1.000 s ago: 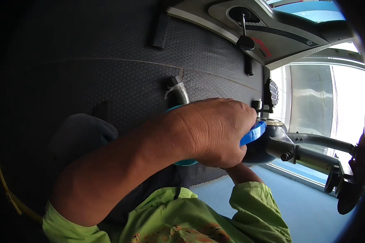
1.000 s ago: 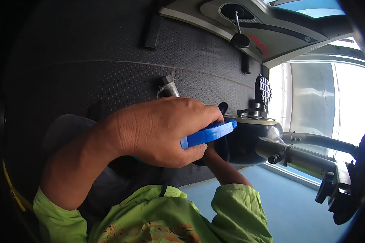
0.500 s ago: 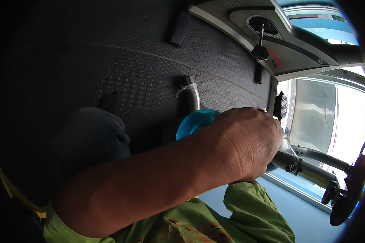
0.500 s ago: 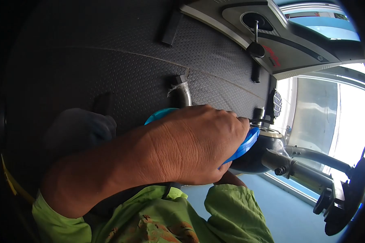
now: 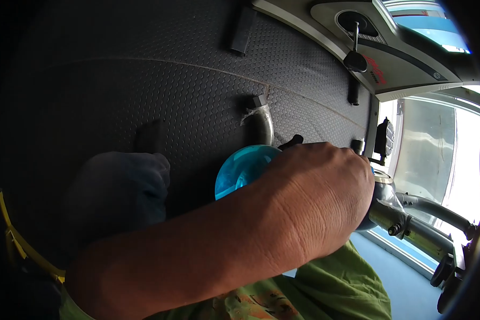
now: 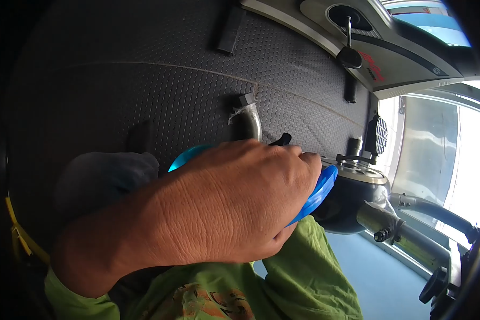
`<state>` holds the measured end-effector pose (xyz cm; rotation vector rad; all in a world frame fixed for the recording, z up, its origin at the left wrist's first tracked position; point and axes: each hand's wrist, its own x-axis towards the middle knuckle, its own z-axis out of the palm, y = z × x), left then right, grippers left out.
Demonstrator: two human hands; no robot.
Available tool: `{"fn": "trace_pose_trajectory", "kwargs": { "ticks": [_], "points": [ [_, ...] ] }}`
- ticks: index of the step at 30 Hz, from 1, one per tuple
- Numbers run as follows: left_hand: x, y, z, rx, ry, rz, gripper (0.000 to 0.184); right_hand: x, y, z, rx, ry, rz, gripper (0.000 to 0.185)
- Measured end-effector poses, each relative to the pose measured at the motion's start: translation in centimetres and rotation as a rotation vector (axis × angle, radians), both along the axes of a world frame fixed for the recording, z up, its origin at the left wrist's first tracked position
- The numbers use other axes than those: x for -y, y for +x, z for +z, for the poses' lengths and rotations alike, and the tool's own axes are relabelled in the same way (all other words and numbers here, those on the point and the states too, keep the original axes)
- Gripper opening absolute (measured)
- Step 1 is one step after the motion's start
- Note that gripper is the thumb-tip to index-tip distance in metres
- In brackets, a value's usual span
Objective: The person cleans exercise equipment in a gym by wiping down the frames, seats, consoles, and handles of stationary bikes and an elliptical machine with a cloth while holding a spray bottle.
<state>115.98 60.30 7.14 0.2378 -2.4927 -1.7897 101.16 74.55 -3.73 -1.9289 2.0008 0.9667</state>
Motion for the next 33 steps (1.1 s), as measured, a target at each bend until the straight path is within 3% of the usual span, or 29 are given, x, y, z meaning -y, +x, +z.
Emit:
{"fn": "trace_pose_trajectory", "kwargs": {
  "ticks": [9, 13, 16, 18, 19, 21, 24, 27, 29, 31, 33],
  "points": [
    [0.6, 1.5, 0.0, -0.073, -0.174, 0.162, 0.037, -1.2, 0.2, -2.0, 0.017, 0.098, -0.003, 0.033],
    [0.7, 1.0, 0.8, -0.052, -0.189, 0.058, 0.038, -1.6, 0.5, -2.9, 0.009, 0.124, -0.027, 0.031],
    [0.5, 0.5, 0.3, -0.046, -0.124, 0.033, 0.038, -2.4, 0.1, -0.7, -0.011, 0.176, -0.104, 0.030],
    [0.3, -0.1, -0.5, -0.042, -0.161, 0.039, 0.038, -1.7, -1.5, 4.0, -0.116, 0.235, -0.304, 0.029],
    [0.2, -0.5, -0.8, -0.040, -0.179, 0.040, 0.039, -2.5, -3.4, 6.7, -0.316, -0.150, -0.129, 0.018],
    [0.5, -1.4, -0.5, -0.018, -0.187, -0.006, 0.040, -1.3, -6.2, 12.5, -0.423, -0.301, -0.384, 0.017],
    [1.4, -2.7, -0.6, 0.026, -0.196, -0.055, 0.042, -1.0, -10.1, 13.8, -0.566, -0.081, -0.820, 0.042],
    [2.4, -4.2, -1.7, 0.015, -0.210, -0.070, 0.044, -2.0, -10.5, 6.6, -0.471, -0.221, -0.954, 0.069],
    [3.0, -5.3, -2.7, -0.001, -0.225, -0.086, 0.046, -0.1, -9.0, 4.1, -0.433, -0.183, -0.887, 0.067],
    [3.4, -6.1, -3.6, -0.032, -0.217, -0.054, 0.029, 0.2, -8.9, -1.3, -0.440, 0.037, -0.708, 0.063],
    [4.4, -6.9, -4.1, -0.019, -0.201, -0.099, 0.030, 0.0, -9.1, -3.8, -0.308, 0.185, -0.630, 0.062]
  ]
}}
